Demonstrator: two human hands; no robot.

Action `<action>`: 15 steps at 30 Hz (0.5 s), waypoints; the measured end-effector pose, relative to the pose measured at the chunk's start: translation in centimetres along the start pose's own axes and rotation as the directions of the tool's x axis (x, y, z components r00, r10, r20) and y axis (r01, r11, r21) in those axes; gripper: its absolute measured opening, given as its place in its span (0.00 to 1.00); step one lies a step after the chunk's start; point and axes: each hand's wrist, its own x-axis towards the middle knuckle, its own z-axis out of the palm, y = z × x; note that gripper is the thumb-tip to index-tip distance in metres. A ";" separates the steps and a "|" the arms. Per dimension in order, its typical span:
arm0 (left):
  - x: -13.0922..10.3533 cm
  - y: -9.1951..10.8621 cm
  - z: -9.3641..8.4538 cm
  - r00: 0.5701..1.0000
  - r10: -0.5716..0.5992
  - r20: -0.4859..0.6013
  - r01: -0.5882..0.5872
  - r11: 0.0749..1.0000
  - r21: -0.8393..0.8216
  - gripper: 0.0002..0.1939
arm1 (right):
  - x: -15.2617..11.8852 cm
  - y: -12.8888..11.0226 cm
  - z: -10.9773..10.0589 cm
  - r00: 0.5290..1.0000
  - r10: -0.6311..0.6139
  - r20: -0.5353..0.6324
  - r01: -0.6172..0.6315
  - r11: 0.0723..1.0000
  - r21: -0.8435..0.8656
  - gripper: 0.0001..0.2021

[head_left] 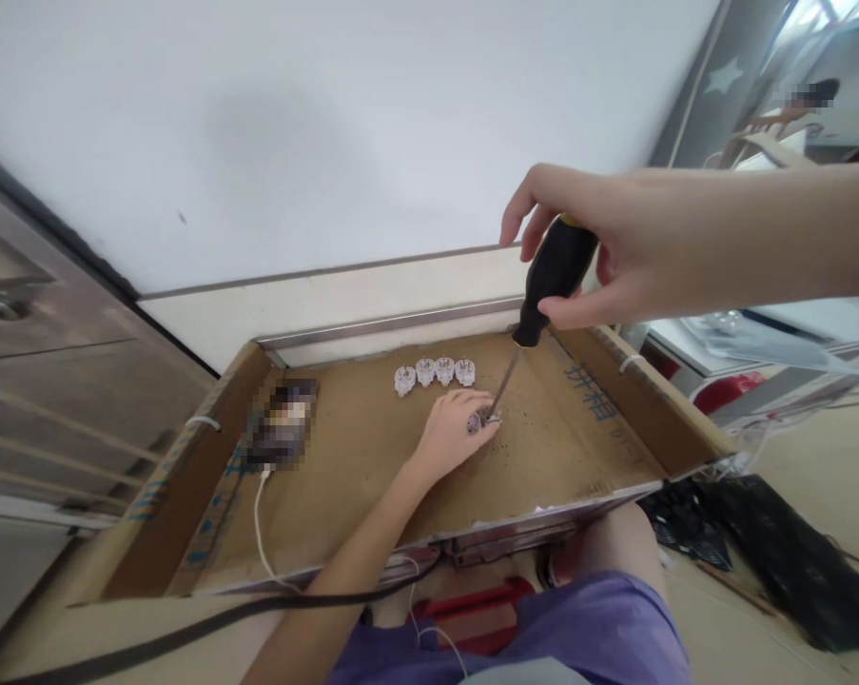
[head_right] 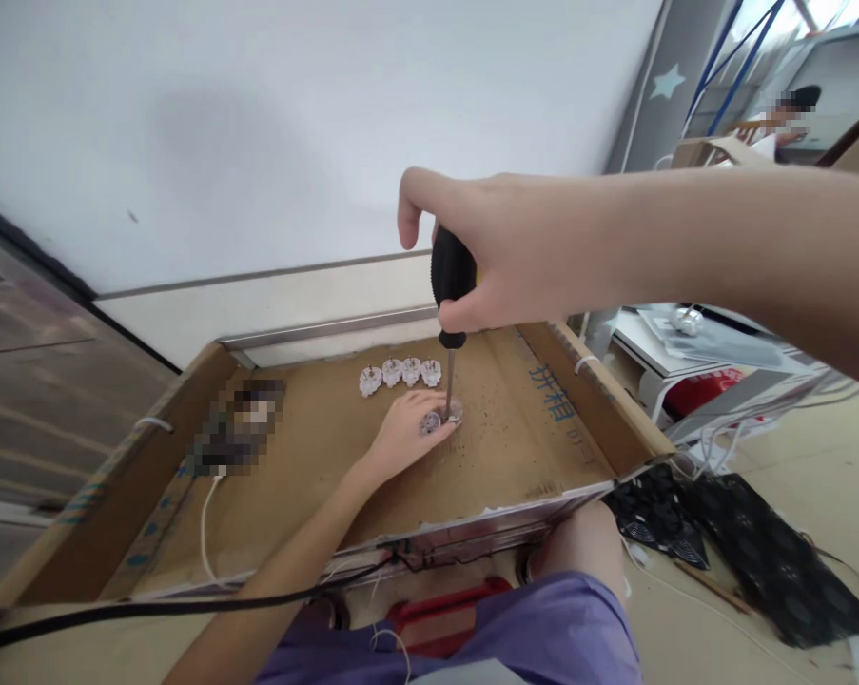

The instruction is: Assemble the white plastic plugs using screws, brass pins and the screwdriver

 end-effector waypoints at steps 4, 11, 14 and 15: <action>1.4 -0.5 2.3 0.994 0.011 0.109 -0.011 1.000 0.003 0.06 | -0.1 0.1 -0.1 0.999 -0.025 -0.046 0.025 1.000 -0.004 0.31; 1.4 -1.1 2.4 0.994 -0.033 0.099 0.036 0.999 -0.029 0.07 | 0.8 -2.5 0.4 0.986 -0.049 -0.160 0.006 0.965 -0.262 0.23; 1.3 -1.3 2.6 0.996 -0.041 0.080 0.045 0.998 -0.042 0.07 | 0.7 -3.3 0.8 0.966 -0.096 -0.238 0.037 0.970 -0.240 0.19; 1.2 -1.4 2.7 0.997 -0.039 0.072 0.043 0.998 -0.050 0.07 | 0.4 -3.2 0.9 0.961 -0.119 -0.251 0.072 0.979 -0.190 0.18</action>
